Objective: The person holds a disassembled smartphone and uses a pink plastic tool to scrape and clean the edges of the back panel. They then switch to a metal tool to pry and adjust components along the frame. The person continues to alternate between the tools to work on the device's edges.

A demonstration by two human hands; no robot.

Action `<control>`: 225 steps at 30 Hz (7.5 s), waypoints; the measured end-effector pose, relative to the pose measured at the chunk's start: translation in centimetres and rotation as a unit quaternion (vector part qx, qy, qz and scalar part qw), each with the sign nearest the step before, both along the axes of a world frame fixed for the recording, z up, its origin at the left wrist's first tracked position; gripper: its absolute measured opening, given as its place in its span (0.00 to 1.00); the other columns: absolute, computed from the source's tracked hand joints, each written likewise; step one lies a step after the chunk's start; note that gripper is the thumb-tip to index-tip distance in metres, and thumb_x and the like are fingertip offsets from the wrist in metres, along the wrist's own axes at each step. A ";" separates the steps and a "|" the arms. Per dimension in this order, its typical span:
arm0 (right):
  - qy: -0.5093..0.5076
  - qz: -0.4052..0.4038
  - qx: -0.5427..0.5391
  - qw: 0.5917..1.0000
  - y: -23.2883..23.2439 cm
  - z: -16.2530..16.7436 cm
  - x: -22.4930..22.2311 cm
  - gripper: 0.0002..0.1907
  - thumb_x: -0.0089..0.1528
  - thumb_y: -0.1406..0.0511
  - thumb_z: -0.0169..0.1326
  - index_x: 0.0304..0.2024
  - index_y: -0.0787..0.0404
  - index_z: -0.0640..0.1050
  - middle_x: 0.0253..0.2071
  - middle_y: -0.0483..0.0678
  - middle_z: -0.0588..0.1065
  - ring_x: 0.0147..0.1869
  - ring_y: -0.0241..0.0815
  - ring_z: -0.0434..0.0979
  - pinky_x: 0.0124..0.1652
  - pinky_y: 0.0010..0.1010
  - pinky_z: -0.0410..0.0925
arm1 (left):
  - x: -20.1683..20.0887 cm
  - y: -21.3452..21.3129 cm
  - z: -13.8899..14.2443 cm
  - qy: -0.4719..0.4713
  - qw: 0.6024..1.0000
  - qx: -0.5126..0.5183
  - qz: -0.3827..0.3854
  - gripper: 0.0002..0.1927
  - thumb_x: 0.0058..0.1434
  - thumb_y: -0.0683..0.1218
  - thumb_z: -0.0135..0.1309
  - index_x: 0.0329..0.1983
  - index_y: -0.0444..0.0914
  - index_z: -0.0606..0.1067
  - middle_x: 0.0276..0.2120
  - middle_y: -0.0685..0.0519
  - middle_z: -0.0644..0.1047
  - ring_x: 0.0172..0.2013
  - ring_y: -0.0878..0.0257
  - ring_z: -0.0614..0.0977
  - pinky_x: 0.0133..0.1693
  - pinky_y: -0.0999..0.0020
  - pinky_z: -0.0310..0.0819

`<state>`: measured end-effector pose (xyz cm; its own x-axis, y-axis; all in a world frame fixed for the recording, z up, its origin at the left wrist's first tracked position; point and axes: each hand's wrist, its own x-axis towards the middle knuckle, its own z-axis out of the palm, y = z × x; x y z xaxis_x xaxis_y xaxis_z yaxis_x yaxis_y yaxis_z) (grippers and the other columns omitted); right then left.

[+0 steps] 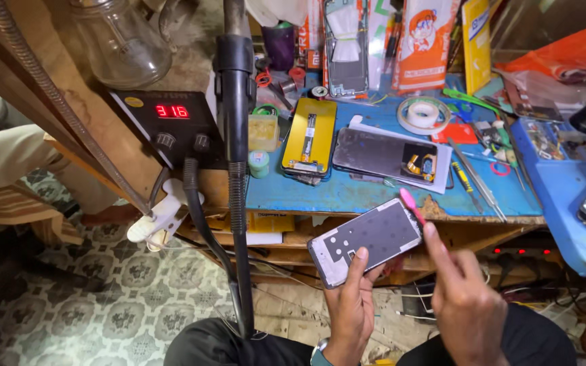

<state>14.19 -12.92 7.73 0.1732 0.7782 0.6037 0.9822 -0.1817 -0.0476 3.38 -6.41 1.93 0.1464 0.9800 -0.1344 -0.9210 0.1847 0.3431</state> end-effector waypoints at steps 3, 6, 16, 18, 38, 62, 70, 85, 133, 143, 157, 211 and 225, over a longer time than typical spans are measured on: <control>-0.066 -0.050 -0.019 0.996 -0.8 -0.1 -0.2 0.37 0.60 0.75 0.53 0.67 0.36 0.75 0.33 0.42 0.71 0.27 0.46 0.75 0.31 0.42 0.70 | -0.2 0.2 0.4 0.002 1.000 0.003 -0.004 0.19 0.65 0.37 0.53 0.59 0.32 0.69 0.52 0.45 0.79 0.51 0.54 0.83 0.52 0.56 0.81; -0.082 -0.075 -0.034 0.993 -0.9 0.3 -0.2 0.37 0.59 0.74 0.55 0.67 0.33 0.74 0.35 0.42 0.73 0.26 0.49 0.74 0.31 0.42 0.71 | -0.1 0.2 0.5 -0.002 1.000 0.004 0.001 0.19 0.64 0.37 0.53 0.58 0.33 0.70 0.52 0.45 0.79 0.51 0.55 0.83 0.53 0.55 0.82; -0.076 -0.078 -0.078 0.991 -1.3 2.0 0.3 0.39 0.58 0.71 0.56 0.69 0.31 0.72 0.35 0.42 0.71 0.26 0.49 0.75 0.30 0.41 0.71 | -0.1 -0.1 0.3 0.007 1.000 0.010 -0.001 0.18 0.65 0.37 0.54 0.59 0.32 0.70 0.53 0.44 0.79 0.52 0.54 0.82 0.53 0.56 0.80; -0.078 -0.096 -0.077 0.989 -1.4 2.0 0.4 0.40 0.58 0.73 0.55 0.69 0.30 0.72 0.35 0.42 0.71 0.26 0.49 0.75 0.31 0.41 0.71 | -0.2 -0.1 0.3 0.004 1.000 -0.009 -0.008 0.19 0.64 0.37 0.54 0.59 0.34 0.70 0.52 0.47 0.79 0.52 0.55 0.82 0.53 0.57 0.81; -0.018 -0.015 0.083 0.996 4.5 10.8 13.1 0.06 0.70 0.70 0.55 0.49 0.67 0.77 0.42 0.60 0.78 0.46 0.60 0.79 0.46 0.45 0.71 | -2.9 -1.5 3.2 0.145 0.981 0.028 -0.129 0.31 0.51 0.33 0.63 0.59 0.34 0.70 0.49 0.48 0.79 0.50 0.59 0.82 0.55 0.62 0.76; 0.498 0.201 0.180 0.824 2.4 6.2 8.4 0.20 0.73 0.73 0.52 0.67 0.67 0.70 0.43 0.48 0.72 0.37 0.35 0.73 0.37 0.24 0.73 | -4.6 3.6 4.4 0.382 0.911 0.154 -0.022 0.12 0.62 0.43 0.60 0.45 0.29 0.79 0.37 0.50 0.84 0.34 0.68 0.83 0.37 0.74 0.79; 0.387 0.241 0.249 0.855 0.7 -1.1 0.1 0.08 0.68 0.75 0.59 0.50 0.69 0.78 0.40 0.55 0.79 0.39 0.40 0.81 0.40 0.24 0.75 | -3.9 3.6 3.5 0.442 0.879 0.177 0.023 0.14 0.66 0.47 0.57 0.47 0.31 0.77 0.38 0.52 0.83 0.37 0.67 0.81 0.41 0.72 0.76; 0.302 0.195 0.211 0.909 -0.1 -1.7 -2.8 0.09 0.66 0.75 0.56 0.48 0.73 0.80 0.46 0.58 0.81 0.48 0.47 0.85 0.49 0.30 0.76 | -1.7 2.5 3.5 0.471 0.862 0.165 0.085 0.22 0.72 0.49 0.47 0.63 0.31 0.65 0.51 0.43 0.78 0.50 0.57 0.80 0.55 0.62 0.72; 0.288 0.156 0.190 0.926 3.1 -0.6 -4.3 0.10 0.68 0.71 0.58 0.50 0.70 0.81 0.43 0.55 0.82 0.40 0.39 0.83 0.39 0.27 0.73 | -1.6 1.8 1.4 0.337 0.924 0.177 0.032 0.24 0.67 0.42 0.53 0.64 0.32 0.63 0.53 0.46 0.76 0.52 0.61 0.78 0.55 0.67 0.74; 0.214 0.178 0.254 0.926 1.7 -0.9 -2.5 0.08 0.75 0.71 0.57 0.53 0.72 0.78 0.48 0.59 0.80 0.52 0.46 0.84 0.54 0.31 0.76 | -3.2 1.1 3.2 0.332 0.926 0.169 -0.064 0.34 0.62 0.45 0.57 0.67 0.38 0.54 0.53 0.47 0.75 0.52 0.61 0.79 0.54 0.66 0.76; 0.198 0.241 0.179 0.933 -1.2 4.3 1.0 0.14 0.65 0.68 0.55 0.49 0.73 0.76 0.48 0.64 0.78 0.52 0.49 0.82 0.51 0.33 0.74 | -9.5 0.7 10.1 0.471 0.818 0.330 0.014 0.17 0.57 0.38 0.67 0.49 0.34 0.78 0.36 0.49 0.84 0.36 0.59 0.85 0.42 0.71 0.80; 0.288 0.254 0.163 0.909 5.9 0.9 -3.4 0.11 0.64 0.73 0.60 0.49 0.69 0.81 0.45 0.55 0.82 0.47 0.41 0.84 0.47 0.28 0.74 | -4.5 3.2 3.6 0.350 0.926 0.139 -0.011 0.10 0.63 0.41 0.60 0.44 0.29 0.80 0.34 0.52 0.83 0.31 0.72 0.81 0.34 0.77 0.76; 0.239 0.133 0.122 0.954 1.5 4.3 -5.2 0.11 0.62 0.71 0.62 0.47 0.66 0.83 0.36 0.55 0.82 0.36 0.40 0.84 0.38 0.28 0.74 | -3.1 2.2 4.0 0.390 0.913 0.112 0.042 0.09 0.63 0.42 0.59 0.42 0.30 0.80 0.33 0.52 0.84 0.31 0.71 0.82 0.35 0.76 0.79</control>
<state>9.03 -11.38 12.00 0.2898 0.6790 0.6745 0.8478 0.1449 -0.5101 0.29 -4.20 5.95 0.0145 0.9991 0.0387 -0.3887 -0.0300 0.9209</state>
